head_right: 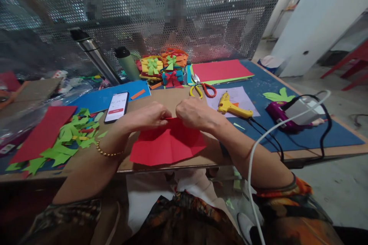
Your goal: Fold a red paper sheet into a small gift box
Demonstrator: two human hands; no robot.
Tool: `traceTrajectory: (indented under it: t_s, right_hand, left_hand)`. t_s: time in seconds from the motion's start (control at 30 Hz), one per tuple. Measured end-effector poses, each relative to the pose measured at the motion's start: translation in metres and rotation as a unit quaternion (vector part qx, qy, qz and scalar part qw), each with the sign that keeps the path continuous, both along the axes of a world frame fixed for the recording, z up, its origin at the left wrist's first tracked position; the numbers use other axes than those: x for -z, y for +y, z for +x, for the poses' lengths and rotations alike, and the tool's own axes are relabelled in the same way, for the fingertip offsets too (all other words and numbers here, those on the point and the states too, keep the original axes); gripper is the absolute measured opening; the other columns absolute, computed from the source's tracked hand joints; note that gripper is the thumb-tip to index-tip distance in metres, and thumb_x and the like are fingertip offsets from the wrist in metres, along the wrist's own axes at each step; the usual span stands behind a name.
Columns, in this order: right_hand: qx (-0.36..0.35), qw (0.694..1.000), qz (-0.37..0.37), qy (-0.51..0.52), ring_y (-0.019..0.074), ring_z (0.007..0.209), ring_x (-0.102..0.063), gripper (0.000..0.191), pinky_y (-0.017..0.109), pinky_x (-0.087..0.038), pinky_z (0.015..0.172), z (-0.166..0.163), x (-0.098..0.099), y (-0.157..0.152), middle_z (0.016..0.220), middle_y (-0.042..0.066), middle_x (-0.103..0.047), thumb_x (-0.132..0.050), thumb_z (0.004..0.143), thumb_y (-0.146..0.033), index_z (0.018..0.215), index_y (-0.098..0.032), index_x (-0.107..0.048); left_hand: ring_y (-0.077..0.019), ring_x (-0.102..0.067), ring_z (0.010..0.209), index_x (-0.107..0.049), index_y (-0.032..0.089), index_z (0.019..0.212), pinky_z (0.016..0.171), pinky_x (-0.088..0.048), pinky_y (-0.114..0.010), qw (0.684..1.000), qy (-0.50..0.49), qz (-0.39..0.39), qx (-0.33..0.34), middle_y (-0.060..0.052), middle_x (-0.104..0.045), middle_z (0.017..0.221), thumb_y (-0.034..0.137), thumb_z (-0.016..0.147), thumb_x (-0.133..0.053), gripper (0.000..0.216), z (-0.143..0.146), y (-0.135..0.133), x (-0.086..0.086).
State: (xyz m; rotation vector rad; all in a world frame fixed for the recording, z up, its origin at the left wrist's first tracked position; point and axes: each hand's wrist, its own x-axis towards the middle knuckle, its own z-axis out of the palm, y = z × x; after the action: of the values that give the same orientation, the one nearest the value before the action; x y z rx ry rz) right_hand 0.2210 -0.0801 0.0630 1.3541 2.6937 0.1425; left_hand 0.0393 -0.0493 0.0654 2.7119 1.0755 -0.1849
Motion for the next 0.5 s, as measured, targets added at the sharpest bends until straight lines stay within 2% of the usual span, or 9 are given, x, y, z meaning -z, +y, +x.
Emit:
traceTrajectory:
  t_s: [0.2, 0.33, 0.43, 0.5]
  right_hand:
    - [-0.048, 0.998, 0.018, 0.042, 0.0152, 0.068, -0.055, 0.026, 0.032, -0.026, 0.063, -0.006, 0.004, -0.002, 0.085, 0.013, -0.075, -0.052, 0.088, -0.004, 0.080, -0.011, -0.076]
    - [-0.031, 0.995, 0.025, 0.089, 0.0155, 0.069, -0.057, 0.026, 0.031, -0.030, 0.064, -0.001, 0.005, 0.001, 0.084, 0.013, -0.074, -0.053, 0.091, -0.007, 0.078, -0.010, -0.075]
    - [-0.020, 0.972, 0.031, 0.231, 0.0183, 0.080, -0.065, 0.031, 0.029, -0.039, 0.071, 0.012, 0.000, 0.008, 0.092, 0.013, -0.076, -0.053, 0.100, -0.026, 0.090, -0.011, -0.078]
    - [0.001, 0.926, 0.058, 0.372, 0.0206, 0.089, -0.068, 0.044, 0.030, -0.045, 0.078, 0.022, -0.002, 0.015, 0.098, 0.012, -0.077, -0.043, 0.105, -0.042, 0.105, -0.014, -0.077]
  left_hand:
    - [-0.0140, -0.049, 0.057, -0.069, 0.015, 0.069, 0.060, -0.029, -0.030, 0.998, -0.049, 0.026, -0.014, -0.007, -0.068, 0.067, 0.003, 0.081, -0.056, 0.021, 0.013, -0.013, 0.006]
    - [-0.0148, -0.049, 0.057, -0.068, 0.016, 0.064, 0.060, -0.028, -0.032, 0.996, -0.050, 0.067, -0.025, -0.008, -0.067, 0.065, 0.005, 0.079, -0.056, 0.022, 0.009, -0.008, 0.009]
    - [-0.0152, -0.050, 0.060, -0.067, 0.017, 0.060, 0.062, -0.030, -0.031, 0.981, -0.134, 0.074, -0.122, -0.006, -0.065, 0.062, 0.011, 0.076, -0.061, 0.019, -0.003, 0.007, 0.009]
    - [-0.0161, -0.053, 0.064, -0.071, 0.017, 0.065, 0.064, -0.033, -0.030, 0.953, -0.207, 0.086, -0.205, -0.005, -0.067, 0.066, 0.012, 0.076, -0.060, 0.016, -0.012, 0.019, 0.009]
